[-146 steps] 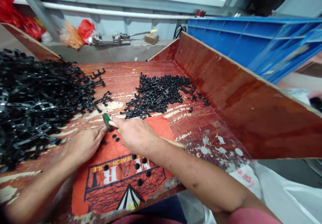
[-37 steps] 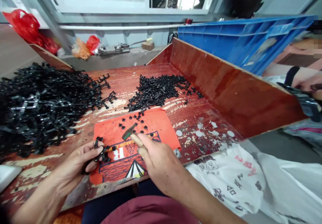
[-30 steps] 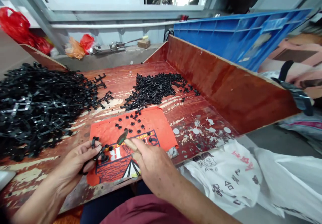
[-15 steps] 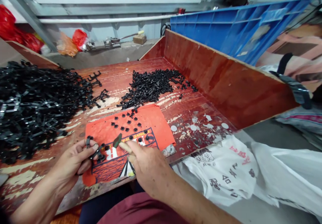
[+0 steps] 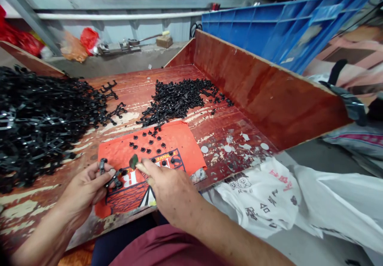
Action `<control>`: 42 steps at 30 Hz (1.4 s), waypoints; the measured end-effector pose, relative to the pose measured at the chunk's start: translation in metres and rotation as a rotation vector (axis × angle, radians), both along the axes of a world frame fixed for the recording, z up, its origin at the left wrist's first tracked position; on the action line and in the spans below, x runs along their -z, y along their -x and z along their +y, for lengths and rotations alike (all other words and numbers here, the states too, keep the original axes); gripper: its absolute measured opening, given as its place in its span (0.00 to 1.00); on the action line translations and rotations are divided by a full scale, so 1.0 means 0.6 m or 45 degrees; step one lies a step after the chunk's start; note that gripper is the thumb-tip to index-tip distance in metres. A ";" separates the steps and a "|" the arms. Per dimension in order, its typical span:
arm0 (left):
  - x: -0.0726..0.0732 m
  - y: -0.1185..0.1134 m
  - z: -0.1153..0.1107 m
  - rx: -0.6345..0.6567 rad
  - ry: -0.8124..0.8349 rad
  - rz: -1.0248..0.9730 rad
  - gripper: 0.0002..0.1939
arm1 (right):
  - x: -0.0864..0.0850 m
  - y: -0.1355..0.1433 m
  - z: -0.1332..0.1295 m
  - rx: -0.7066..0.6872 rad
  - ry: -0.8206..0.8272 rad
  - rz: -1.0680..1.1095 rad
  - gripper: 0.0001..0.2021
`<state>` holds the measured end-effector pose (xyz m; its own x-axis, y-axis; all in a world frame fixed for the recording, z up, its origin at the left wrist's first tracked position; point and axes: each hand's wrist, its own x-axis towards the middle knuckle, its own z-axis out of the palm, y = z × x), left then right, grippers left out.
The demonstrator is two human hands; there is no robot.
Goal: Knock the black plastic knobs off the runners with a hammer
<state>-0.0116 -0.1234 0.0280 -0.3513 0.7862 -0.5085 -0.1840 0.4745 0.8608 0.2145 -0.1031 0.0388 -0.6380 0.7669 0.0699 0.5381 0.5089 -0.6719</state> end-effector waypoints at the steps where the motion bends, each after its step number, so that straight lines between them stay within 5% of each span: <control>1: 0.000 0.000 -0.001 -0.002 -0.008 -0.006 0.29 | -0.001 0.001 0.001 0.001 -0.018 0.000 0.23; 12: 0.023 0.003 0.000 0.067 -0.112 0.094 0.23 | -0.010 0.005 -0.003 -0.006 0.139 0.015 0.24; 18: 0.023 0.007 -0.003 0.059 -0.098 0.049 0.23 | -0.020 0.036 0.003 0.001 -0.052 0.023 0.28; 23: 0.013 0.005 0.000 0.039 -0.009 -0.050 0.26 | -0.006 0.066 0.004 -0.065 -0.045 -0.371 0.35; 28: 0.012 0.005 0.001 0.061 0.017 -0.062 0.26 | -0.020 0.061 0.004 -0.021 -0.048 -0.111 0.30; 34: 0.019 0.008 0.000 0.092 -0.006 -0.033 0.26 | -0.025 0.068 0.014 -0.075 -0.026 -0.397 0.30; 39: 0.024 0.011 -0.002 0.142 -0.008 -0.002 0.27 | -0.032 0.064 0.019 -0.038 -0.056 -0.061 0.25; 42: 0.028 0.015 -0.004 0.174 -0.030 0.008 0.28 | -0.029 0.068 0.014 -0.076 -0.023 -0.251 0.24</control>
<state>-0.0205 -0.1257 0.0110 -0.2429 0.8388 -0.4872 -0.1136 0.4742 0.8731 0.1740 -0.0949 0.0561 -0.6850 0.7270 -0.0475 0.6267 0.5547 -0.5474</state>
